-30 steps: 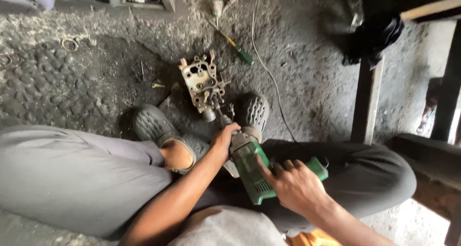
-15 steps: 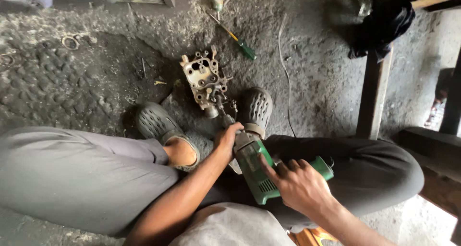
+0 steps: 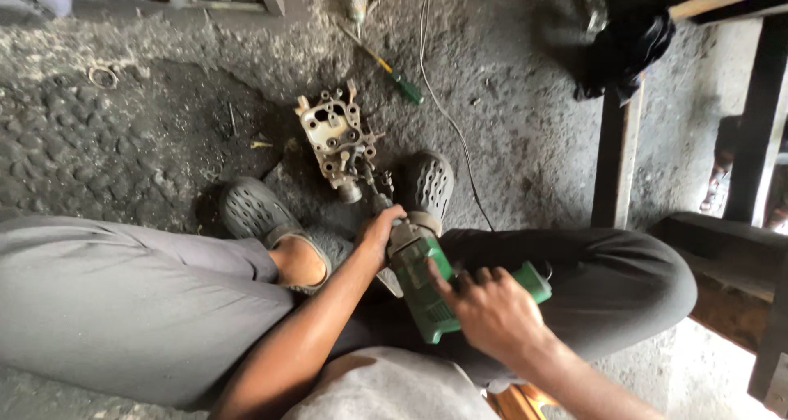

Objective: The person cleans and polishes a metallic engine head using a power drill with various brush attachments, then wipes the component and handle small parts by hand.

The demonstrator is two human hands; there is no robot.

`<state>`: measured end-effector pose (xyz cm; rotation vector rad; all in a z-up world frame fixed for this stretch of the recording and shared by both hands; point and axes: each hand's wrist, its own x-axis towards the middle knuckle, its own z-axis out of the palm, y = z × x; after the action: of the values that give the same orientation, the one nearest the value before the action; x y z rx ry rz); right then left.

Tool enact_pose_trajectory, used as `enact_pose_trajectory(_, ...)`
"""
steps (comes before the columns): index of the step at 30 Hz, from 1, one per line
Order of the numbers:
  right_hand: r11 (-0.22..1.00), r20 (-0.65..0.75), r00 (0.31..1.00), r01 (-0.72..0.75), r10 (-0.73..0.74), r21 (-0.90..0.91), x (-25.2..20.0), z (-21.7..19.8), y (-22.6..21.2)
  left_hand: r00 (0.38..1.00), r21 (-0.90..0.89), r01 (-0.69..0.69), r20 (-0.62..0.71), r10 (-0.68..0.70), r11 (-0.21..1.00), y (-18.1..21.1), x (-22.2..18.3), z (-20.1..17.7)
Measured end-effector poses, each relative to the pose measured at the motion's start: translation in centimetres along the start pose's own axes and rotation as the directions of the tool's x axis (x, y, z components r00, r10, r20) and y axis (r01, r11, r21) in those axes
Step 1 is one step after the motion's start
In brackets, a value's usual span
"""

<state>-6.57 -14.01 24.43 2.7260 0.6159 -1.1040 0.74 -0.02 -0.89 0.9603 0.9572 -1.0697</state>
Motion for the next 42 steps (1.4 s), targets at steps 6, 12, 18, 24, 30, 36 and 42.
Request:
enact_pose_trajectory(6, 0.995, -0.110, 0.991, -0.065, 0.072, 0.071, -1.0, 0.5, -1.5, 0.990, -0.062, 0.023, 0.138, -0.014, 0.998, -1.2, 1.4, -1.2)
enact_pose_trajectory(12, 0.978, -0.073, 0.982, -0.166, 0.176, 0.127, -1.1, 0.4, -3.9, 0.993, 0.131, -0.042, 0.117, 0.027, 0.990, -0.4, 1.7, -2.4)
enact_pose_trajectory(18, 0.962, -0.205, 0.960, -0.142, 0.191, 0.232, 0.8, 1.5, -5.0, 0.990, 0.251, -0.137, 0.049, 0.129, 0.958, 1.6, 2.3, -3.7)
enact_pose_trajectory(24, 0.974, -0.285, 0.933, -0.186, 0.217, 0.131, 0.5, 2.1, -7.3, 0.975, 0.361, -0.218, 0.038, 0.219, 0.907, 2.3, -0.3, -3.7)
enact_pose_trajectory(30, 0.976, -0.294, 0.934, -0.168, 0.202, 0.137, 1.5, 1.7, -7.5, 0.988, 0.285, -0.157, 0.052, 0.149, 0.946, 2.8, 0.0, -3.7)
enact_pose_trajectory(36, 0.994, -0.166, 0.980, -0.110, 0.113, 0.025, 2.2, -1.3, -5.8, 0.979, 0.139, 0.002, 0.203, -0.030, 0.990, 3.1, 0.0, -3.6)
enact_pose_trajectory(42, 0.993, -0.004, 0.997, -0.078, 0.079, 0.087, 0.5, -3.2, 2.1, 1.000, -0.012, 0.024, 0.014, -0.024, 1.000, 0.9, 0.5, 0.5)
